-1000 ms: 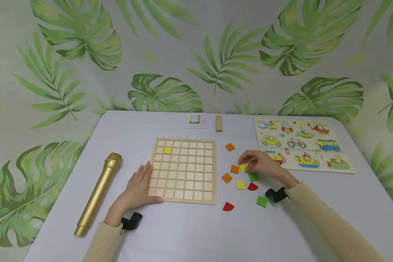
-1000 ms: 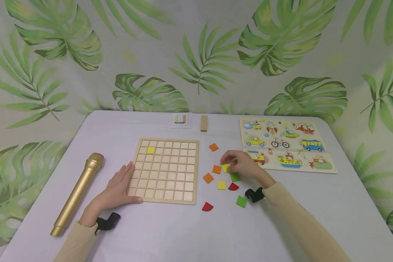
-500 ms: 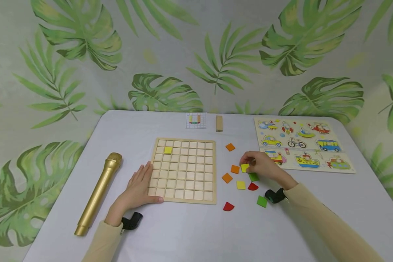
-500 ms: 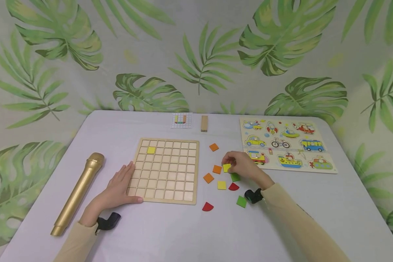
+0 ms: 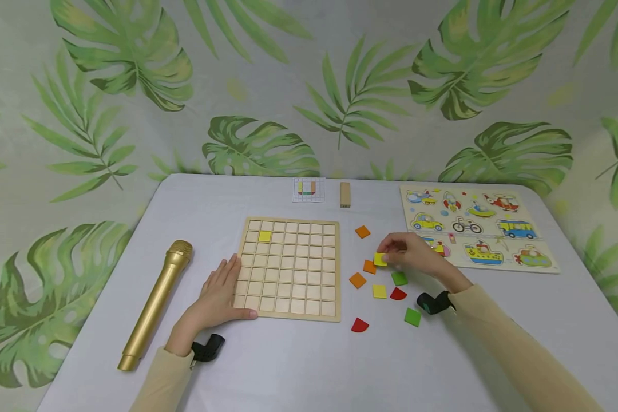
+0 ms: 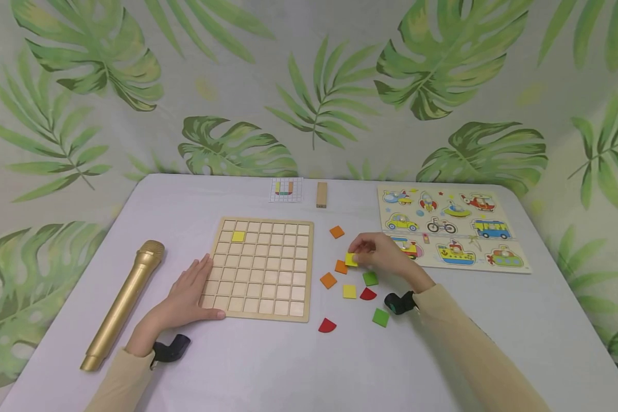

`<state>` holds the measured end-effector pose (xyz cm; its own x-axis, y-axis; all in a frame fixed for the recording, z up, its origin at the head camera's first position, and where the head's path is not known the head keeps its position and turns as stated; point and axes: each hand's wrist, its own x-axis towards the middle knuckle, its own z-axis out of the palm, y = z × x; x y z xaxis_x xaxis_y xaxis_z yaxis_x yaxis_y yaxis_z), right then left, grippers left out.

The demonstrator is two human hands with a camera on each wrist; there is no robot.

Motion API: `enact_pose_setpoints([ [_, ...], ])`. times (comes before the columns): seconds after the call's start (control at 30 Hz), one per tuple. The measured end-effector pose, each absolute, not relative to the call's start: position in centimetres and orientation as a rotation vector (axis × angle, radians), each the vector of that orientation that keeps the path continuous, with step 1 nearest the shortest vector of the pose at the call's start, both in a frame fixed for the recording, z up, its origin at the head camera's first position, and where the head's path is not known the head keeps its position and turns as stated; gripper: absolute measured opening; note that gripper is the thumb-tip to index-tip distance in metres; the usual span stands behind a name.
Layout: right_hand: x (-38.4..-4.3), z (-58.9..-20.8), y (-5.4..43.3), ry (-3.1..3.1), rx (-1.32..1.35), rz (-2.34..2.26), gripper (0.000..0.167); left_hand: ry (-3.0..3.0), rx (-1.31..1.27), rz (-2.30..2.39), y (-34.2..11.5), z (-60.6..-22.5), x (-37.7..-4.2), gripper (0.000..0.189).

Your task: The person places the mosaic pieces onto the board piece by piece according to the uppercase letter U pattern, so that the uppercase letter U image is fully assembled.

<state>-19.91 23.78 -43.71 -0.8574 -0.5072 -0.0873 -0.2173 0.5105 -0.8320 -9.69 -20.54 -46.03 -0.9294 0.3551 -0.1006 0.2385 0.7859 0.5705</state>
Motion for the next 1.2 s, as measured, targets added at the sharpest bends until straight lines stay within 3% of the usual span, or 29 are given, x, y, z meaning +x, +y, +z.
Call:
enact_pose_setpoints([
  [0.33,-20.3,-43.2,21.2,2.34,-0.567,-1.377,0.015,2.766,0.46,0.858,-20.5,-46.0,-9.7,0.125],
  [1.2,-22.6,-42.2,11.3,2.246,-0.741,-1.45,0.012,2.774,0.453,0.859,-20.5,-45.9,-9.6,0.123],
])
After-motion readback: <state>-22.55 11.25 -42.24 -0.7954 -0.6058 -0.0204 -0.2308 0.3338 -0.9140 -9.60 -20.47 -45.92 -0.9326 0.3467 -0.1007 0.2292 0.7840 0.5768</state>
